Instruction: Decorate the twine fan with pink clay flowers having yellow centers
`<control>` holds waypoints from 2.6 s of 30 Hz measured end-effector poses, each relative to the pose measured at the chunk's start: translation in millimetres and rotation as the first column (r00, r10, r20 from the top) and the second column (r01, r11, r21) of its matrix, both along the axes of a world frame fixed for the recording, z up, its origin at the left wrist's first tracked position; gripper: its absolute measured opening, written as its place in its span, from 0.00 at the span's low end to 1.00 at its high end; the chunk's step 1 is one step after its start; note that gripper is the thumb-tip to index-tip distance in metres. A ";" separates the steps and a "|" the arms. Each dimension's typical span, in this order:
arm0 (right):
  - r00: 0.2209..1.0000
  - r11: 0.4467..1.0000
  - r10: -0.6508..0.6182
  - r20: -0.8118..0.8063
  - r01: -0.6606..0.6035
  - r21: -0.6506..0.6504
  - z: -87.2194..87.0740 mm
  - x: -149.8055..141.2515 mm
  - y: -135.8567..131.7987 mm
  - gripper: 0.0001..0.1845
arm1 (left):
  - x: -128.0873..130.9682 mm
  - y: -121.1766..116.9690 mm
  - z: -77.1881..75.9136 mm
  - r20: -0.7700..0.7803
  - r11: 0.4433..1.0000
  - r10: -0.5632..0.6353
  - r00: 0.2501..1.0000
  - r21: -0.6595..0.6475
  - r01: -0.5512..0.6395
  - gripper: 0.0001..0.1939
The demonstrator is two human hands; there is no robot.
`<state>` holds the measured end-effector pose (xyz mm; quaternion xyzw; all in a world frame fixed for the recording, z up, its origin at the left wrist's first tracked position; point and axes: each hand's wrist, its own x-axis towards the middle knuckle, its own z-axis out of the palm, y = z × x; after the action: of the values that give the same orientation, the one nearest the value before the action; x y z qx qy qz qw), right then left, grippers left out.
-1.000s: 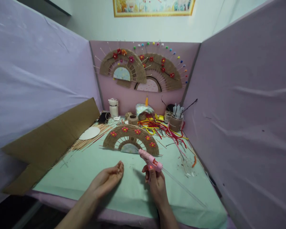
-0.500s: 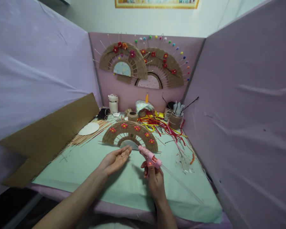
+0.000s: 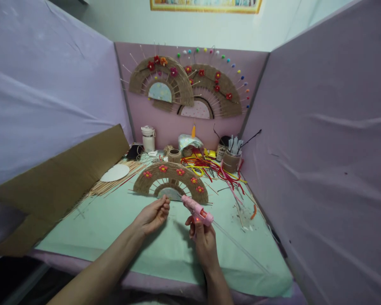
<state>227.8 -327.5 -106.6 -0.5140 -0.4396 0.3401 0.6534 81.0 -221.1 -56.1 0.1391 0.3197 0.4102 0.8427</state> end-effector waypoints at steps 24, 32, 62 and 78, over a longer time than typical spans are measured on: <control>1.000 1.000 -0.021 -0.001 0.021 0.006 6.3 -0.2 -1.6 0.33 | -6.6 -1.3 -14.3 0.068 0.992 -0.123 0.990 0.029 0.121 0.25; 1.000 1.000 -0.013 -0.001 0.013 0.005 7.0 -0.1 -1.9 0.33 | -5.1 -3.0 -13.4 0.036 0.996 -0.085 0.996 0.004 0.085 0.11; 0.999 1.000 0.019 0.051 -0.019 0.000 7.5 -0.2 -3.4 0.33 | -6.1 -1.5 -12.4 0.091 0.996 -0.051 0.995 0.083 0.043 0.07; 0.988 0.993 0.114 0.101 -0.114 0.001 5.6 0.3 -5.5 0.34 | -3.4 -2.1 -18.0 -0.007 0.955 0.000 1.000 0.296 0.002 0.12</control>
<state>228.0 -333.0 -101.0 -0.5024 -0.5019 0.3489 0.6115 77.6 -223.2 -74.0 0.2652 0.2578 0.4524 0.8115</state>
